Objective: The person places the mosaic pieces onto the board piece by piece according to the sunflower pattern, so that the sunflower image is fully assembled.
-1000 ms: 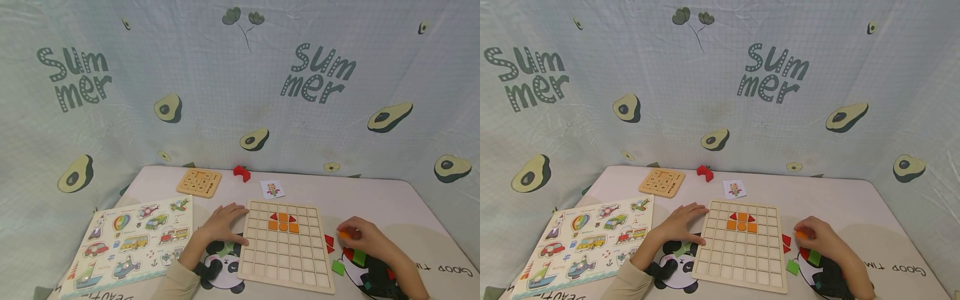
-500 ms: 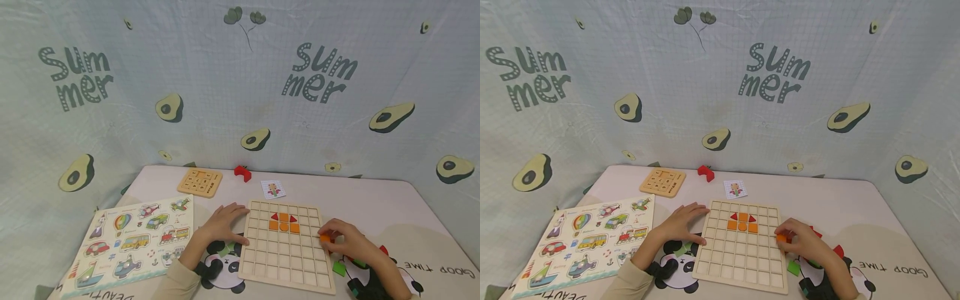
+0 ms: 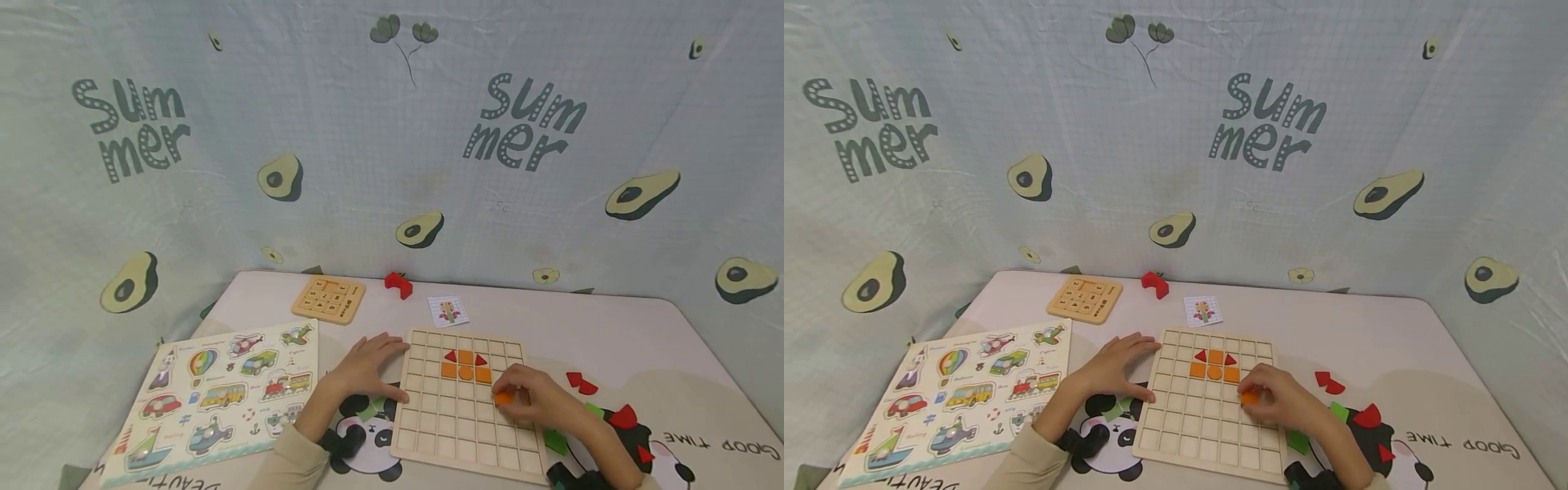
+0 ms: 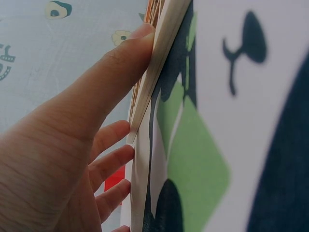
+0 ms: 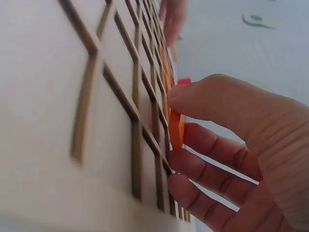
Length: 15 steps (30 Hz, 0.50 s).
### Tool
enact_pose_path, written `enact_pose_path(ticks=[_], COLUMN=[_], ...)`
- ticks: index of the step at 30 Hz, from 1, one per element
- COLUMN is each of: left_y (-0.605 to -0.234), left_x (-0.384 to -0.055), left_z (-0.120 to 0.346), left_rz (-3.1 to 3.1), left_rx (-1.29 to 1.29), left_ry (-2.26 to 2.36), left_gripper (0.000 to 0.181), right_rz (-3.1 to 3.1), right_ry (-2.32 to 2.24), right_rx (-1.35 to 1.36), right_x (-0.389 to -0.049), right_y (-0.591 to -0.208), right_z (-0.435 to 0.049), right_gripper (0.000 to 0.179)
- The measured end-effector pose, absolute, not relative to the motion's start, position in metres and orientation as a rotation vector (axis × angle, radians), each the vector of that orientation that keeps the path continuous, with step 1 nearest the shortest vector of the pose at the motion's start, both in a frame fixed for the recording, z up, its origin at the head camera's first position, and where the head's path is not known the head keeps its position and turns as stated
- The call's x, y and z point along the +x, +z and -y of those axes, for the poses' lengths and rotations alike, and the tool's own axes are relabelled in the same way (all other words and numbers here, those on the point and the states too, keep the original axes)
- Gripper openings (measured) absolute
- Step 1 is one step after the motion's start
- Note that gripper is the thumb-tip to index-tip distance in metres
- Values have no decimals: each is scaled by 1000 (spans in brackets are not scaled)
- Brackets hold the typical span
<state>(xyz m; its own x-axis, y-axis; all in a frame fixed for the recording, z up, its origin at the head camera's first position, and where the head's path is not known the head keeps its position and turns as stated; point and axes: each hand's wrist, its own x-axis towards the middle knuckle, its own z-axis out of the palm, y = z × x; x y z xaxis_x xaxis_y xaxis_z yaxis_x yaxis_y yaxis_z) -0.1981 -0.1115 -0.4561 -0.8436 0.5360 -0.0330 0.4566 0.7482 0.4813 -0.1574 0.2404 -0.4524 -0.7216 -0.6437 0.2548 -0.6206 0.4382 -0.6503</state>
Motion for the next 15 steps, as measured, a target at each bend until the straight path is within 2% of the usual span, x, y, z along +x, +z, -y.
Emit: enact_pose_path(ticks=[15], left_y=[-453], left_x=[-197], left_z=[111], left_rz=[-2786], left_rx=[800], left_ry=[684], left_gripper=[87], right_rz=[-2653], right_ry=[-1132], right_rx=[-1274], right_x=[-163], right_y=[-455], right_z=[-203], right_gripper=[12])
